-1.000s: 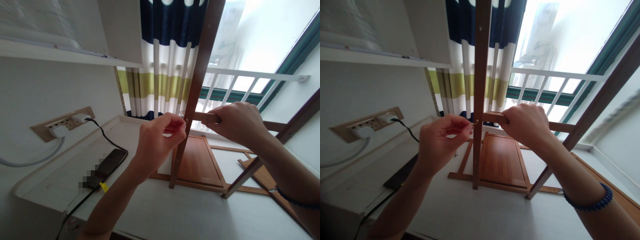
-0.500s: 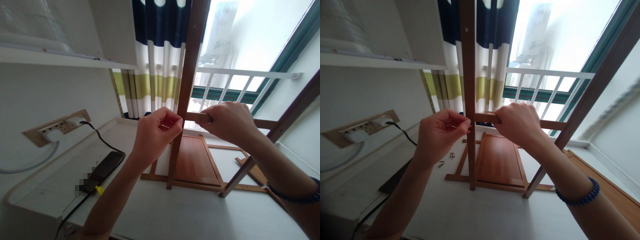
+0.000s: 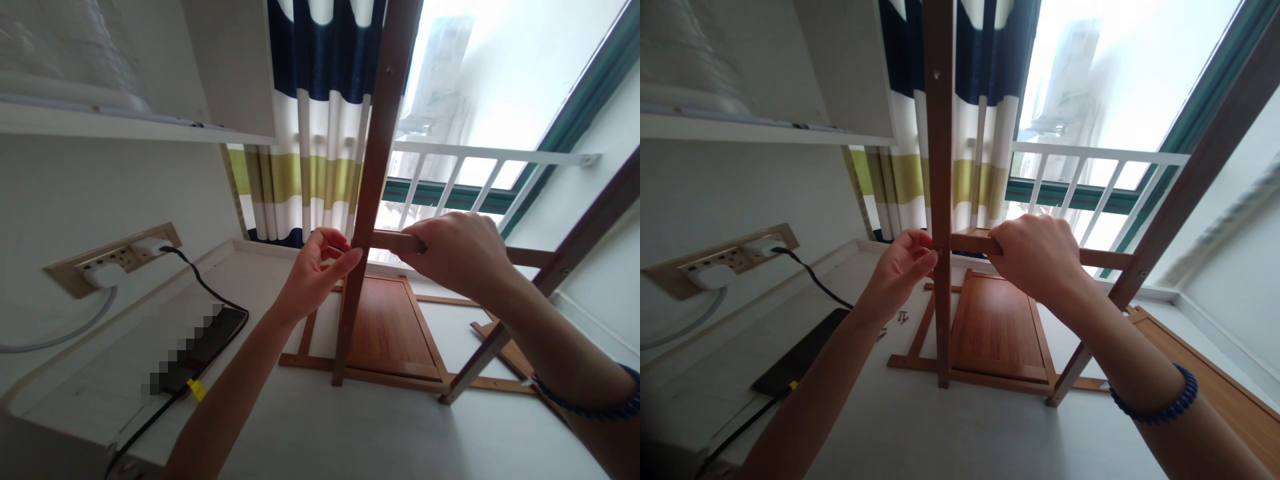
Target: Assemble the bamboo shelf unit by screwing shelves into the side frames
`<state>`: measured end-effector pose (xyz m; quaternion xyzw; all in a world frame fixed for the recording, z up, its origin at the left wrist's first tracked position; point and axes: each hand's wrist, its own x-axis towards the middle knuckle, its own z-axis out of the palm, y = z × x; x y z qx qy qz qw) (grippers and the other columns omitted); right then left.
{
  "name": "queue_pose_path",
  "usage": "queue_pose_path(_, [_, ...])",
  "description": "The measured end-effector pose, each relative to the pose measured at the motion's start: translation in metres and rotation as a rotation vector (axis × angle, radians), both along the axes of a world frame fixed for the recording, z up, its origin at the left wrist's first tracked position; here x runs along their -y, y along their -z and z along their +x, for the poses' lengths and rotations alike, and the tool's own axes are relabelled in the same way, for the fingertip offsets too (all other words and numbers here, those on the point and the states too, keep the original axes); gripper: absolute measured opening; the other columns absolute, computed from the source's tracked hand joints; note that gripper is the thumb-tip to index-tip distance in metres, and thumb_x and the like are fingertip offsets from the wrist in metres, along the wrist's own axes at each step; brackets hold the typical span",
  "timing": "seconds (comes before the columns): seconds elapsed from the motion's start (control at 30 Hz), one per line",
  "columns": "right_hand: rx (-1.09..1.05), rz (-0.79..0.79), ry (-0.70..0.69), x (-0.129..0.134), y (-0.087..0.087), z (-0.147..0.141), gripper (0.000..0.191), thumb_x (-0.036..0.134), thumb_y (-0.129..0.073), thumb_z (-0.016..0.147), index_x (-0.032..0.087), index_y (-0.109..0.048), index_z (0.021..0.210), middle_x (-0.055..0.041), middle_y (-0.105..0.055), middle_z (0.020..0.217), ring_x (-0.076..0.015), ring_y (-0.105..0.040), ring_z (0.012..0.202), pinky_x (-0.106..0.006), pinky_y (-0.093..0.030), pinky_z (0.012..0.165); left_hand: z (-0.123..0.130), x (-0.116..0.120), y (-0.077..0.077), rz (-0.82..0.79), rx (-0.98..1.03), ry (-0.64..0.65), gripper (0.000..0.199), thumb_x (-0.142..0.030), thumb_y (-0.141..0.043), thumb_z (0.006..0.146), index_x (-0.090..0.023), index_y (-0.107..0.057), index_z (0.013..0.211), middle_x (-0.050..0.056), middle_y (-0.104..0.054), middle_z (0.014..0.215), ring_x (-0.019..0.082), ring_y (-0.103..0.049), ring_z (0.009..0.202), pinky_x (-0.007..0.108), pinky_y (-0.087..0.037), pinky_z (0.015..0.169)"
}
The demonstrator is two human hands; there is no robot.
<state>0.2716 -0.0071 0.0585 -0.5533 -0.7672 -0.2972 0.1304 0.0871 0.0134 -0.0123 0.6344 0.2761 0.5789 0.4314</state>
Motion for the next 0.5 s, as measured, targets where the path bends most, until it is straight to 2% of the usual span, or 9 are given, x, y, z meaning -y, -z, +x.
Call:
queue_pose_path(0.07, [0.007,0.003,0.013,0.000,0.000,0.000,0.033,0.039,-0.044,0.078,0.020,-0.063,0.060,-0.0010,-0.050,0.050,-0.0083,-0.035,0.043,-0.023,-0.018,0.045,0.000,-0.006,0.004,-0.051,0.046,0.058,0.039,-0.046,-0.062,0.068,-0.018,-0.047,0.090,0.000,-0.052,0.082,0.007,-0.052,0.066,0.016,-0.045,0.056])
queue_pose_path(0.27, [-0.004,-0.020,0.006,0.000,0.001,0.000,0.031,0.038,-0.043,0.079,0.023,-0.065,0.062,-0.0001,-0.056,0.056,-0.0101,-0.042,0.046,-0.023,-0.020,0.046,0.005,-0.022,0.015,-0.196,0.180,0.126,0.053,-0.061,-0.053,0.068,-0.018,-0.047,0.098,0.005,-0.057,0.093,0.012,-0.057,0.075,0.019,-0.046,0.058])
queue_pose_path(0.37, [0.005,-0.020,0.011,0.000,0.001,0.001,0.028,0.037,-0.044,0.079,0.025,-0.065,0.064,0.0012,-0.056,0.056,-0.0119,-0.044,0.048,-0.023,-0.021,0.046,0.009,-0.030,0.012,-0.407,0.215,0.209,0.058,-0.067,-0.042,0.071,-0.017,-0.049,0.099,0.006,-0.061,0.087,0.014,-0.059,0.070,0.022,-0.045,0.054])
queue_pose_path(0.43, [0.005,-0.010,0.008,0.000,0.001,0.001,0.027,0.037,-0.045,0.079,0.026,-0.066,0.066,0.0017,-0.057,0.057,-0.0123,-0.044,0.048,-0.023,-0.021,0.046,0.013,-0.035,0.007,-0.585,0.218,0.313,0.057,-0.066,-0.039,0.073,-0.016,-0.052,0.097,0.007,-0.064,0.082,0.015,-0.061,0.068,0.024,-0.046,0.053])
queue_pose_path(0.5, [-0.006,-0.012,0.002,0.000,0.001,0.001,0.028,0.038,-0.044,0.080,0.027,-0.066,0.068,0.0017,-0.058,0.057,-0.0118,-0.044,0.047,-0.023,-0.021,0.046,0.018,-0.040,0.000,-0.688,0.218,0.418,0.057,-0.065,-0.038,0.073,-0.015,-0.056,0.094,0.008,-0.066,0.080,0.018,-0.063,0.071,0.026,-0.047,0.054])
